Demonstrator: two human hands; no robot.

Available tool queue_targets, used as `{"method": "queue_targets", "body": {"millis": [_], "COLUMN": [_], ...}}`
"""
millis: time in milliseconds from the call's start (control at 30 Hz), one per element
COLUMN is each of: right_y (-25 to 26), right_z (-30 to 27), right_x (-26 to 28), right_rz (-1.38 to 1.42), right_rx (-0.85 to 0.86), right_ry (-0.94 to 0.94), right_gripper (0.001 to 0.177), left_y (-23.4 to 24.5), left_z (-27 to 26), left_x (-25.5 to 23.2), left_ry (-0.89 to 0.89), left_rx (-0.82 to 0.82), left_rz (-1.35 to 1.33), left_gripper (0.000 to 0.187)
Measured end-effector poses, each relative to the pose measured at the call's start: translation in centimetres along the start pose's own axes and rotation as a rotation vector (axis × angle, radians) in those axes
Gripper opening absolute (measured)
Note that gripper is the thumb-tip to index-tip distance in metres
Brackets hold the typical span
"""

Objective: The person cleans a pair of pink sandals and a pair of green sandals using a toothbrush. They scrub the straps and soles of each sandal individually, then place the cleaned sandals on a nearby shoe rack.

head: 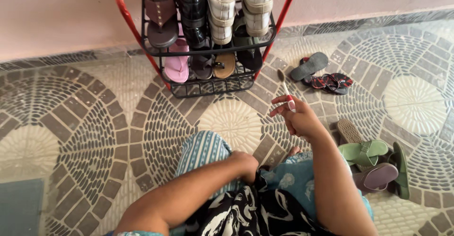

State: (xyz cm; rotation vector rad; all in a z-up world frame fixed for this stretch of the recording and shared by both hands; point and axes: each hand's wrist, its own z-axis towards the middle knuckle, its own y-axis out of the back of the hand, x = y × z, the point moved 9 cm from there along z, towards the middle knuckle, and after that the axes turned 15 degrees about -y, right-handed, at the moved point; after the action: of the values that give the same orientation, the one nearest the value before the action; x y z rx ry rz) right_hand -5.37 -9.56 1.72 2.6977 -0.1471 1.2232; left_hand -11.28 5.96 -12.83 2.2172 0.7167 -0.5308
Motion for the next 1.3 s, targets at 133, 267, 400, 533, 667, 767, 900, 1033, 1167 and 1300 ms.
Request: {"method": "queue_targets", "body": {"millis": [133,267,400,533,667,767,900,1033,1167,1300], "right_y": [2.0,5.1,6.7,6.2,5.9,6.3,7.4,8.0,6.7,6.1], "right_z": [-1.7,-3.0,-3.4,-3.2,-3.2,-3.4,-3.4,-1.8,1.0,3.0], "right_x": [-1.0,-2.1,-2.8,-2.8,-2.7,-2.3,-2.5,-2.7,-3.4,-4.7], "right_rz": [0.083,0.195,0.259,0.289,0.271,0.300,0.304,0.329,0.227,0.069], "right_rx": [-0.027,-0.147,-0.224,-0.205,-0.201,-0.200,-0.212,-0.235,-0.234,-0.217], "right_ry": [0.070,0.090,0.043,0.055,0.063,0.081,0.099,0.120,0.109,0.052], "right_gripper": [0.047,0.037,0.037,0.035,0.034,0.036,0.034,0.034,0.038,0.037], "left_y": [0.9,-1.6,-8.8,-7.8,-9.0,-4.1,10.8,16.6,16.0,12.3], "left_z": [-2.0,-0.4,6.8,10.0,8.3,0.1,-22.9,-32.0,-28.8,-23.6], "left_x": [2.7,6.6,6.3,2.5,5.3,8.9,3.0,-0.2,6.7,18.2], "left_ry": [-0.083,-0.208,-0.311,-0.594,-0.096,0.256,0.014,0.356,0.558,0.752], "left_rx": [-0.183,-0.424,-0.590,-0.857,-0.617,-0.737,-1.758,-1.514,-0.962,-0.800], "left_rz": [-1.108,-1.563,-1.403,-0.782,-0.535,-0.325,0.018,0.693,0.697,0.291], "left_gripper": [0.042,0.040,0.035,0.031,0.029,0.041,0.019,0.022,0.034,0.051]}}
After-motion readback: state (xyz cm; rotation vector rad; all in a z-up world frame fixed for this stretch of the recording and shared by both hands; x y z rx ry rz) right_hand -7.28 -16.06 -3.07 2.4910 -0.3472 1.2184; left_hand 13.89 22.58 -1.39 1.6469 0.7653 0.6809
